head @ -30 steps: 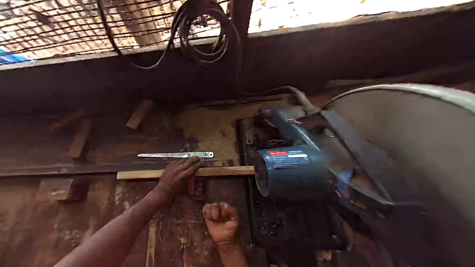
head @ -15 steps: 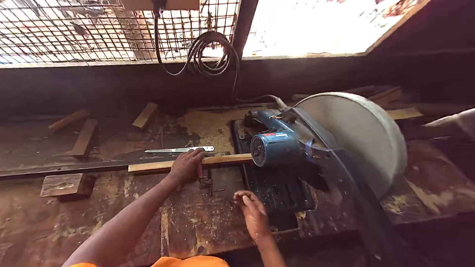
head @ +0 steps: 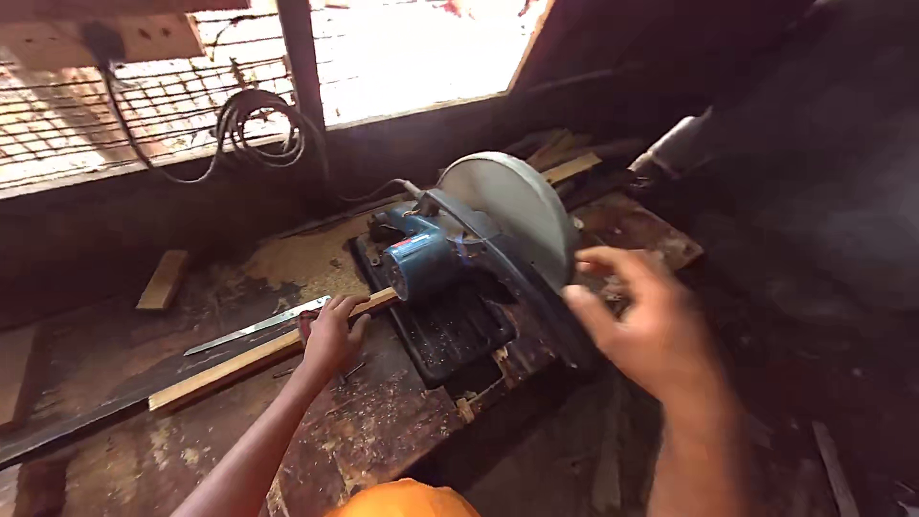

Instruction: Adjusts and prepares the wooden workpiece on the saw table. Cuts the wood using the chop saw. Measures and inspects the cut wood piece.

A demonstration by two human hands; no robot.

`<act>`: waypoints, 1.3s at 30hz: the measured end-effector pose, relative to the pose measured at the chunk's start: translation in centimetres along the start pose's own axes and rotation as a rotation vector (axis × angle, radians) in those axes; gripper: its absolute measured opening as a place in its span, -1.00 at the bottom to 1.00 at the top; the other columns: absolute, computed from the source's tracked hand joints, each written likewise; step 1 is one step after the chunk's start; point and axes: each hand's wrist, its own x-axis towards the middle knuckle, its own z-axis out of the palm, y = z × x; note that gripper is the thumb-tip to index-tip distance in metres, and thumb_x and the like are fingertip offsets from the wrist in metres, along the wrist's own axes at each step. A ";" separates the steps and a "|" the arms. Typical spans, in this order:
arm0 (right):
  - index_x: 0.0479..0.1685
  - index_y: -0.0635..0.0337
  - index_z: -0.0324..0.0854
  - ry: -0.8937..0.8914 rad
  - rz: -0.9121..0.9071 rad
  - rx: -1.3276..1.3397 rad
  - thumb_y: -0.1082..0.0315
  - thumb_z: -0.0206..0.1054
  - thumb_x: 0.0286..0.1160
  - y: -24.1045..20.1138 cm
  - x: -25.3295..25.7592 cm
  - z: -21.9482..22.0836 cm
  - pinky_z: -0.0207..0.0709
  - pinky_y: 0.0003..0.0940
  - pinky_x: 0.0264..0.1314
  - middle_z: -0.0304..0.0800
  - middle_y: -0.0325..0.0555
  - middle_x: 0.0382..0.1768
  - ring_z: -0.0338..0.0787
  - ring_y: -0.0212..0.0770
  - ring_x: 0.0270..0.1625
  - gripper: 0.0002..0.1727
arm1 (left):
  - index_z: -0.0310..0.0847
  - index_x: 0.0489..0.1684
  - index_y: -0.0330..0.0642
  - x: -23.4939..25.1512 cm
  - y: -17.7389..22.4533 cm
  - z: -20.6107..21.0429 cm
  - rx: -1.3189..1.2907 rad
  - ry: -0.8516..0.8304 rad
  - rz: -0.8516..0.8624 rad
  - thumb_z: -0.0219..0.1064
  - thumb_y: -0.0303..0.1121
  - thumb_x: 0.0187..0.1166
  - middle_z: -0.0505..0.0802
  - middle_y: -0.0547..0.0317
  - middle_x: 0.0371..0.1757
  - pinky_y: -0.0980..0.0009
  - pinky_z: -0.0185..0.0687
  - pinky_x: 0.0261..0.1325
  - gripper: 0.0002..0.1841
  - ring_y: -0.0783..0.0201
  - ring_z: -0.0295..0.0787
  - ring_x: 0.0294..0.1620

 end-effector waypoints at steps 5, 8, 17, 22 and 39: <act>0.85 -0.22 0.10 -0.298 0.181 -0.027 -0.12 0.34 0.61 0.8 0.9 5.3 0.71 0.33 -0.03 0.81 0.08 0.16 0.87 0.17 -0.02 -0.17 | 0.71 0.32 -0.21 7.0 -0.6 5.0 0.005 0.000 0.039 0.38 -0.34 0.63 0.75 -0.04 0.45 -0.13 0.50 0.60 -0.66 -0.04 0.63 0.52; 0.83 -0.36 0.13 -0.345 0.217 0.108 -0.13 0.31 0.63 1.8 0.6 5.4 0.77 0.16 -0.18 0.86 -0.12 -0.17 0.87 -0.06 -0.27 -0.23 | 0.71 0.31 -0.17 10.7 -0.7 6.3 -0.268 0.050 -0.072 0.34 -0.34 0.65 0.86 0.04 0.26 -0.04 0.67 0.46 -0.68 0.15 0.80 0.31; 0.87 -0.22 0.03 -0.451 0.218 0.481 0.00 0.39 0.53 5.8 -1.4 9.1 0.89 -0.19 -0.23 0.84 -0.35 0.18 0.89 -0.32 -0.25 -0.11 | 0.78 0.18 -0.22 16.4 -1.9 9.3 -0.724 0.190 -0.073 0.49 -0.41 0.56 0.95 0.09 -0.03 0.28 0.86 0.16 -0.72 0.29 0.91 -0.04; 0.84 0.12 0.08 -0.419 0.207 0.510 0.21 0.50 0.44 6.3 -2.5 9.9 0.92 -0.14 -0.12 0.85 -0.25 0.22 0.93 -0.28 -0.12 -0.07 | 0.82 0.14 -0.19 17.1 -1.4 8.6 -0.738 0.223 0.059 0.55 -0.43 0.43 0.88 0.05 0.16 0.20 0.86 0.18 -0.69 0.18 0.87 0.05; 0.79 0.25 0.14 -0.433 0.244 0.619 0.27 0.52 0.43 6.5 -2.4 10.0 0.92 -0.14 -0.18 0.84 -0.17 0.20 0.92 -0.24 -0.18 -0.10 | 0.77 -0.09 -0.35 19.8 -2.2 4.9 -0.807 -0.225 0.275 0.43 -0.56 0.52 0.85 0.01 0.00 0.27 0.80 0.15 -0.89 0.23 0.82 0.00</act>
